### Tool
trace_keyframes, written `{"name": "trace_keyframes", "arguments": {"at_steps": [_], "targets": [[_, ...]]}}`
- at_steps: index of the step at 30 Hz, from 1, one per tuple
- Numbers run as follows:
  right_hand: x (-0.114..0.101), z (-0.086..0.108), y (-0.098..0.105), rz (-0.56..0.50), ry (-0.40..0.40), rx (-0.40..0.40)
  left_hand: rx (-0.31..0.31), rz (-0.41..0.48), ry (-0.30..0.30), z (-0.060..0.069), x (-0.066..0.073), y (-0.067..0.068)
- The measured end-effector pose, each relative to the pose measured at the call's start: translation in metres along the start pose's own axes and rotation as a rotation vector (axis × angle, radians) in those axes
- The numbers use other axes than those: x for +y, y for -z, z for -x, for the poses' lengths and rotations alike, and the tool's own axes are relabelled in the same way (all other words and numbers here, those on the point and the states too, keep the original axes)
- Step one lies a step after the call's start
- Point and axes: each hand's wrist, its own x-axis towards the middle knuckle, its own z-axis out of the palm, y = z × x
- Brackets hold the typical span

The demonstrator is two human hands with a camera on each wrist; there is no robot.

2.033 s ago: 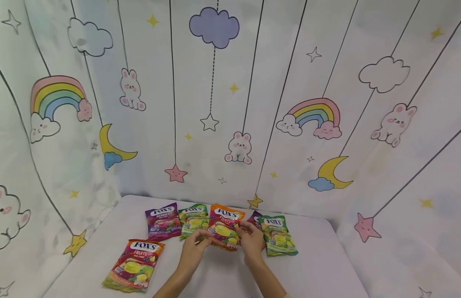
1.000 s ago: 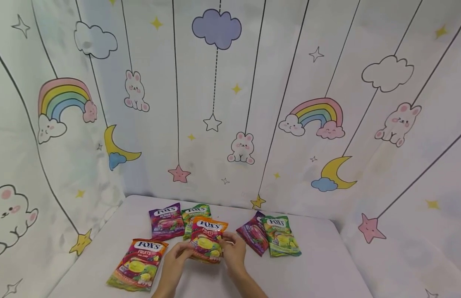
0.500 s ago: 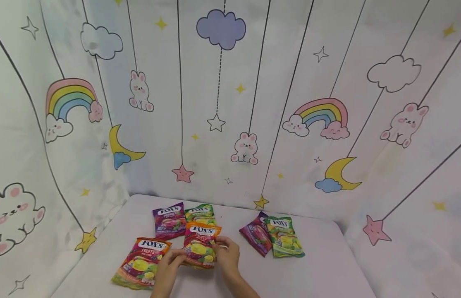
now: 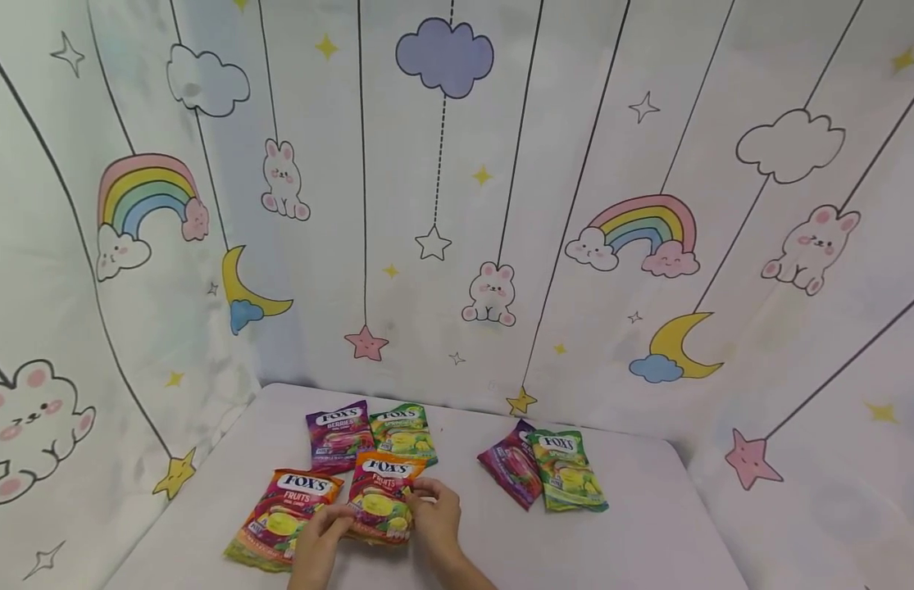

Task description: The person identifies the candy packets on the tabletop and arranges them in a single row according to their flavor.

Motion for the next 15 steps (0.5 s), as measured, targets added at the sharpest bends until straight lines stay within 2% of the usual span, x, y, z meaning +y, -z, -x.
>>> {"name": "trace_keyframes", "arguments": {"at_steps": [9,15], "targets": [[0.01,0.001,-0.012,0.03,-0.022,-0.005,0.019,-0.031,0.039,0.002,-0.007,0.01],[0.01,0.003,-0.018,0.054,-0.037,-0.013,0.016,-0.048,0.027,0.002,-0.01,0.018]]}}
